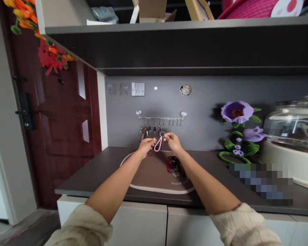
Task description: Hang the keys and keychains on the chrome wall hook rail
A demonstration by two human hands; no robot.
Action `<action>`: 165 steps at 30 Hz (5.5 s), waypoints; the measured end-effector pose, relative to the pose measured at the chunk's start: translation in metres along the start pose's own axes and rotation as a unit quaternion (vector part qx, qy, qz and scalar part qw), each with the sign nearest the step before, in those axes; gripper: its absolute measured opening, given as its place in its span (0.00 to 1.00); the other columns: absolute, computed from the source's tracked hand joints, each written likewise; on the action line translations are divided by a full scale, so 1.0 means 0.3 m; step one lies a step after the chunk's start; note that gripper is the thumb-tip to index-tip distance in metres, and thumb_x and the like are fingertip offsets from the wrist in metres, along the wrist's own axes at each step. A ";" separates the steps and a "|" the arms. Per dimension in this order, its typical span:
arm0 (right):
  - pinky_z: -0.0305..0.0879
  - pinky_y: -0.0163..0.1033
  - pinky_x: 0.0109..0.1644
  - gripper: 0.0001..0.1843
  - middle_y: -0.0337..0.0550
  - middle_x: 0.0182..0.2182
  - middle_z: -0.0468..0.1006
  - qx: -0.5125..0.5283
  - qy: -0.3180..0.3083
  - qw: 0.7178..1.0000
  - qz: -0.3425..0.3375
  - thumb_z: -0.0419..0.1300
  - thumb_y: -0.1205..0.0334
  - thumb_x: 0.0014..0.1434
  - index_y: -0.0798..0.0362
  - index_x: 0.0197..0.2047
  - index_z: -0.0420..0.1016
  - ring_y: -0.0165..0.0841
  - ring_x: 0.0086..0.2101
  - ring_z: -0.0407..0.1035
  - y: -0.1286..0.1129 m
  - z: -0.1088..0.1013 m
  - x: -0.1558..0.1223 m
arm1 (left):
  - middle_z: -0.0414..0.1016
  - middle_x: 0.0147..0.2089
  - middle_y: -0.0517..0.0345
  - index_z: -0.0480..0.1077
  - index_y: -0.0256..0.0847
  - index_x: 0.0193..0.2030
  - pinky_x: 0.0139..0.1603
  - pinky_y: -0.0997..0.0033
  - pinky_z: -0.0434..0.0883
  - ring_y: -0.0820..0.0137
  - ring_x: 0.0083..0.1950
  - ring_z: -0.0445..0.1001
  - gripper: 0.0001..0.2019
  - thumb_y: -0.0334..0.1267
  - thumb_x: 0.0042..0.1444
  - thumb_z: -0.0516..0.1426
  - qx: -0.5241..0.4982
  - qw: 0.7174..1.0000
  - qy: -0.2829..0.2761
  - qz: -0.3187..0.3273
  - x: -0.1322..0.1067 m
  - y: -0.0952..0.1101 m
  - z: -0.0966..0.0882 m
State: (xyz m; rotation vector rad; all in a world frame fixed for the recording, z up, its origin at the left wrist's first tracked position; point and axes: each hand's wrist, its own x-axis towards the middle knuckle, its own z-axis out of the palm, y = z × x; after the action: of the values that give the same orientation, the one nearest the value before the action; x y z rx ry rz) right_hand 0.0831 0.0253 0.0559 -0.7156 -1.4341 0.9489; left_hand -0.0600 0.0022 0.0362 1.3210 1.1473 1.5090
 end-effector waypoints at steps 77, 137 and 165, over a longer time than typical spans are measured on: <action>0.63 0.32 0.36 0.09 0.43 0.31 0.74 -0.024 0.020 0.999 -0.017 0.57 0.65 0.48 0.58 0.35 0.70 0.23 0.28 0.66 0.022 -0.135 -0.174 | 0.69 0.20 0.59 0.72 0.34 0.23 0.26 0.74 0.57 0.75 0.23 0.62 0.08 0.39 0.41 0.57 0.273 0.944 -0.154 0.105 -0.129 -0.118 0.164; 0.65 0.37 0.37 0.14 0.40 0.27 0.74 -0.076 -0.092 0.992 -0.049 0.62 0.55 0.42 0.54 0.31 0.71 0.28 0.28 0.68 0.037 -0.126 -0.182 | 0.72 0.31 0.61 0.70 0.39 0.30 0.37 0.74 0.62 0.77 0.33 0.68 0.12 0.38 0.36 0.63 -0.221 0.968 -0.116 -0.027 -0.099 -0.067 0.106; 0.62 0.35 0.37 0.13 0.37 0.26 0.68 0.002 -0.071 0.997 -0.009 0.59 0.54 0.44 0.55 0.28 0.66 0.26 0.29 0.64 -0.015 -0.133 -0.153 | 0.73 0.34 0.55 0.73 0.39 0.34 0.29 0.77 0.58 0.76 0.32 0.66 0.17 0.44 0.35 0.62 -0.053 0.995 -0.080 0.019 -0.066 0.014 0.112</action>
State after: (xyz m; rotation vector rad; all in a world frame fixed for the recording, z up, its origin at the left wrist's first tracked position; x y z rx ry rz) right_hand 0.1275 -0.0112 0.0358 -0.6429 -1.5598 1.0049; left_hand -0.0242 -0.0138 0.0364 1.3721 0.9337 1.4432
